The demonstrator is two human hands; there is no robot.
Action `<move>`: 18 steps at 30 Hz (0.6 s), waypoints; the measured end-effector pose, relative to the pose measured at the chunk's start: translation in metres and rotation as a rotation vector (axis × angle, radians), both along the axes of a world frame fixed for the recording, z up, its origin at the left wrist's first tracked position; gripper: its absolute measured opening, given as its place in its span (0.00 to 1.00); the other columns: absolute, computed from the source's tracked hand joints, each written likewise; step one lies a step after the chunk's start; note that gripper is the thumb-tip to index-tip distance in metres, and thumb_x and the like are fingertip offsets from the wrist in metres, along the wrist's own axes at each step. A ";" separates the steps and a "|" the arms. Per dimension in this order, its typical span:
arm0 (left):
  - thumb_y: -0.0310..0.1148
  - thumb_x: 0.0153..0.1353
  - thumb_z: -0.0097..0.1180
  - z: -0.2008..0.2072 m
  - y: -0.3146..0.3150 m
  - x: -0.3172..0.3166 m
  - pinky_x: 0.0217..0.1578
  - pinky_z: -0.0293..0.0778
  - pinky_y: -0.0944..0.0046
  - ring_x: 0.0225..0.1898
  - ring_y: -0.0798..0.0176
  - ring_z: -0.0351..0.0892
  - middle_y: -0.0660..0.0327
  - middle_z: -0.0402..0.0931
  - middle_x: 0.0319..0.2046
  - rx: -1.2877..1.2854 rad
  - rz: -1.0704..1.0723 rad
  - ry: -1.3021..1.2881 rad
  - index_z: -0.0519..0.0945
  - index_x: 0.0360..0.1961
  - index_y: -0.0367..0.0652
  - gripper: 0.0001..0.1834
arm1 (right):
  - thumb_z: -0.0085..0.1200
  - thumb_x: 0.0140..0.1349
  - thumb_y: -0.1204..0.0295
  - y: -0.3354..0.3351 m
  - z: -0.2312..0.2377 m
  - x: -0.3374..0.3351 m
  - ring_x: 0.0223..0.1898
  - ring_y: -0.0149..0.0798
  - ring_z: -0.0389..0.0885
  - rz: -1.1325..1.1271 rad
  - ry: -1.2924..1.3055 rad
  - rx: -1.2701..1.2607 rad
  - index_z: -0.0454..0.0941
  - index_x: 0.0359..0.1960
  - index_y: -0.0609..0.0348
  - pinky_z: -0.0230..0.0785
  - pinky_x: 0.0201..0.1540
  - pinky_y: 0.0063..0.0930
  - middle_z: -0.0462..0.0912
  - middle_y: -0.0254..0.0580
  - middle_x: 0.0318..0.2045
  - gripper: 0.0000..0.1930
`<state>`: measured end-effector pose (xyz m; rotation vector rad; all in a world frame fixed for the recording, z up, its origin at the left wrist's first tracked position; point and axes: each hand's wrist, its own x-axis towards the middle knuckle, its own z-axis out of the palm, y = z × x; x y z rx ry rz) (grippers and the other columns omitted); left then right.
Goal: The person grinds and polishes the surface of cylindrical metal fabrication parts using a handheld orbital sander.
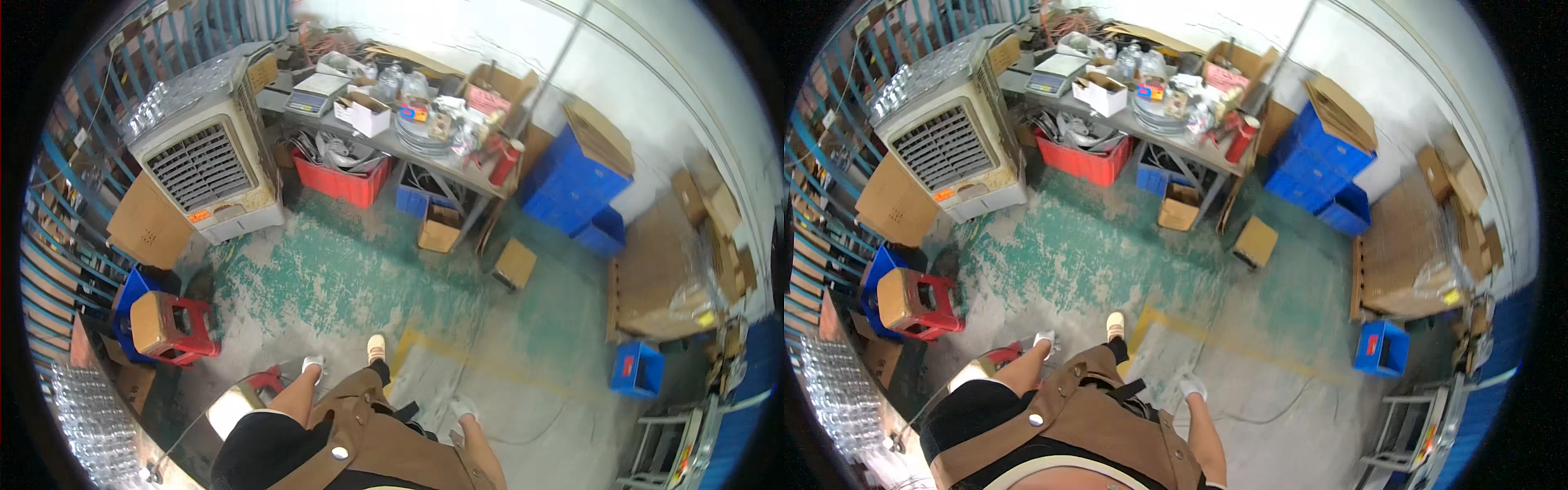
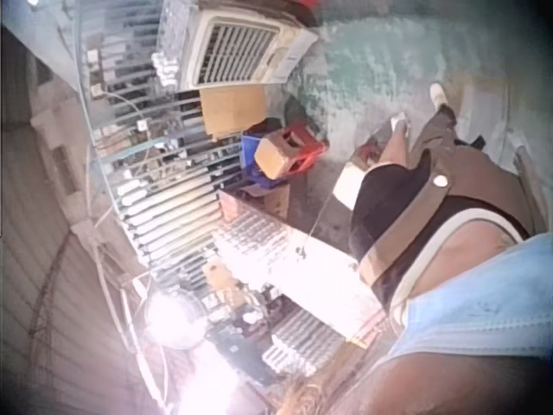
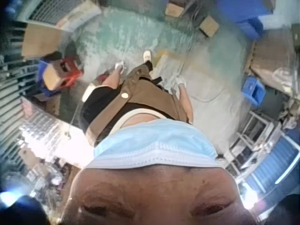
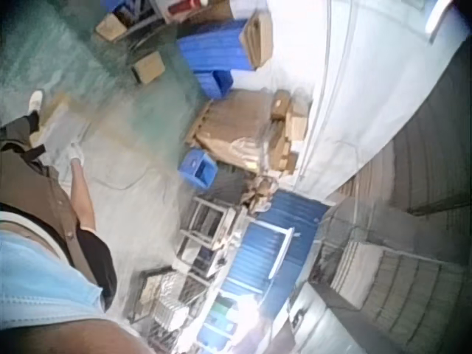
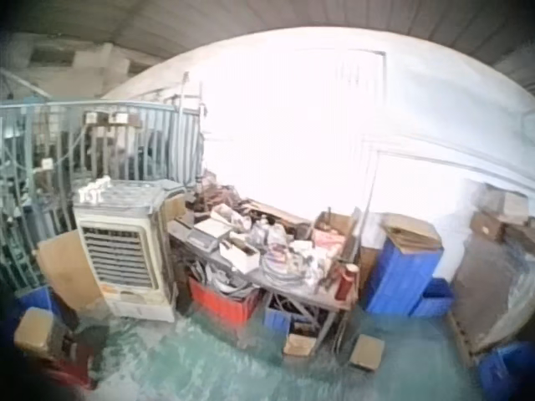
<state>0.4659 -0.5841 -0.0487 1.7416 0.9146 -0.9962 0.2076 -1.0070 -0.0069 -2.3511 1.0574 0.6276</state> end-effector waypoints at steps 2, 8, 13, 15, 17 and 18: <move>0.44 0.67 0.41 0.022 -0.025 0.044 0.41 0.74 0.57 0.38 0.55 0.82 0.56 0.80 0.46 -0.104 -0.032 -0.005 0.78 0.50 0.40 0.22 | 0.44 0.59 0.56 -0.005 0.008 0.075 0.53 0.54 0.75 0.338 0.142 0.141 0.79 0.47 0.56 0.67 0.56 0.39 0.77 0.54 0.50 0.22; 0.49 0.67 0.41 0.073 -0.045 0.166 0.35 0.71 0.67 0.37 0.66 0.79 0.63 0.81 0.45 -0.336 -0.061 -0.174 0.76 0.54 0.46 0.24 | 0.47 0.55 0.57 -0.012 0.038 0.316 0.53 0.52 0.75 0.428 -0.025 0.069 0.79 0.48 0.54 0.67 0.55 0.41 0.78 0.51 0.50 0.22; 0.52 0.67 0.41 0.069 0.007 0.168 0.39 0.71 0.62 0.36 0.64 0.78 0.63 0.81 0.44 -0.221 0.126 -0.236 0.77 0.53 0.47 0.25 | 0.47 0.56 0.58 0.010 0.101 0.465 0.52 0.53 0.75 0.699 -0.022 0.089 0.79 0.47 0.54 0.67 0.55 0.40 0.79 0.50 0.49 0.21; 0.50 0.66 0.42 0.059 0.033 0.140 0.40 0.72 0.59 0.37 0.59 0.80 0.62 0.81 0.44 -0.164 0.368 -0.134 0.76 0.53 0.46 0.24 | 0.47 0.56 0.58 0.013 0.119 0.519 0.52 0.53 0.76 0.762 -0.049 0.054 0.79 0.47 0.53 0.67 0.55 0.40 0.79 0.49 0.49 0.21; 0.48 0.66 0.43 0.047 0.057 0.110 0.43 0.72 0.56 0.40 0.53 0.80 0.59 0.80 0.45 -0.127 0.613 -0.008 0.74 0.54 0.46 0.23 | 0.46 0.58 0.57 0.015 0.131 0.576 0.51 0.52 0.76 0.869 -0.102 -0.019 0.79 0.47 0.50 0.67 0.55 0.40 0.79 0.47 0.50 0.20; 0.48 0.66 0.43 0.042 0.069 0.092 0.44 0.72 0.54 0.41 0.50 0.80 0.58 0.80 0.45 -0.088 0.729 0.083 0.73 0.55 0.47 0.22 | 0.46 0.58 0.58 0.014 0.137 0.606 0.50 0.52 0.77 0.881 -0.161 -0.037 0.80 0.45 0.50 0.68 0.54 0.40 0.80 0.46 0.47 0.18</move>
